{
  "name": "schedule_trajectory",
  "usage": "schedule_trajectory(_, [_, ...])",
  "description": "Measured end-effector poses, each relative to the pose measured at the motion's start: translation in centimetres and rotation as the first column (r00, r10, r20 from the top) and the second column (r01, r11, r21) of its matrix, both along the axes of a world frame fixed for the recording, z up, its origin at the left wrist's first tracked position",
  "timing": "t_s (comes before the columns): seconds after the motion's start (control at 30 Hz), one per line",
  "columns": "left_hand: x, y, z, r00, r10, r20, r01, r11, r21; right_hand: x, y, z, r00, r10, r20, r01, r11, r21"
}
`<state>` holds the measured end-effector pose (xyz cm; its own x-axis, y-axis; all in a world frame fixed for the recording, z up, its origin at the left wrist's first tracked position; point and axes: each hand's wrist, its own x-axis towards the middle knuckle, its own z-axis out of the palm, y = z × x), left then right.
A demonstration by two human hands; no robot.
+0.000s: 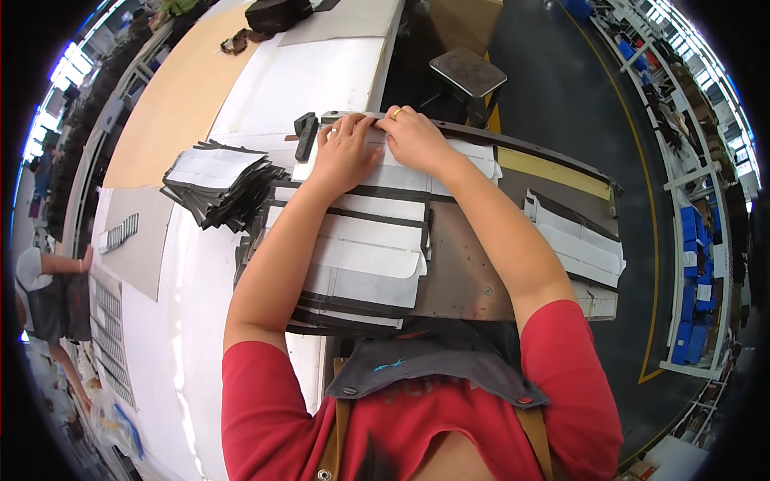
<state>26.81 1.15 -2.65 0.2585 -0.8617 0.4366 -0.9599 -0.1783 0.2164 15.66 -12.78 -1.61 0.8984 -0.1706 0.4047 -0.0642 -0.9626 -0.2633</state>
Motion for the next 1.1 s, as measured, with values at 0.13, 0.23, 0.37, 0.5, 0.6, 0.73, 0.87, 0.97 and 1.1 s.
schedule_trajectory(0.13, [-0.1,0.3,0.3,0.992,-0.002,0.126,-0.009,0.996,0.087,-1.5,-0.3,-0.1,0.999,-0.04,-0.034,0.037,0.995,-0.094])
schedule_trajectory(0.23, [-0.6,0.6,1.0,0.993,0.003,0.12,-0.021,0.988,0.152,-5.7,-2.4,0.6,0.993,-0.08,-0.091,0.064,0.984,-0.166])
schedule_trajectory(0.37, [-0.9,0.4,1.1,0.991,-0.046,0.124,0.036,0.996,0.078,-12.9,-4.3,2.2,0.965,-0.236,-0.113,0.218,0.963,-0.156])
schedule_trajectory(0.5, [-1.0,0.2,1.4,0.995,-0.09,0.048,0.087,0.995,0.047,-12.9,-5.3,2.4,0.953,-0.265,-0.149,0.243,0.958,-0.154])
schedule_trajectory(0.6, [-0.1,0.1,0.7,0.976,-0.08,-0.203,0.092,0.994,0.052,-9.3,-3.9,0.8,0.991,-0.135,0.018,0.135,0.991,0.009])
schedule_trajectory(0.73, [0.2,0.0,0.4,0.896,-0.113,-0.431,0.057,0.989,-0.14,-7.0,-2.9,1.8,0.956,-0.219,-0.195,0.227,0.974,0.022])
schedule_trajectory(0.87, [1.1,-0.5,-0.7,0.884,-0.095,-0.458,0.003,0.98,-0.197,-6.7,-2.8,2.5,0.926,-0.241,-0.292,0.255,0.967,0.01])
schedule_trajectory(0.97, [1.1,-0.6,-0.5,0.959,-0.079,-0.271,0.059,0.995,-0.082,-6.6,-2.9,2.8,0.891,-0.234,-0.39,0.28,0.958,0.063])
schedule_trajectory(1.1, [0.5,-0.4,-0.1,0.887,-0.139,-0.441,0.098,0.989,-0.114,-7.2,-1.5,4.9,0.865,-0.244,-0.438,0.355,0.915,0.192])
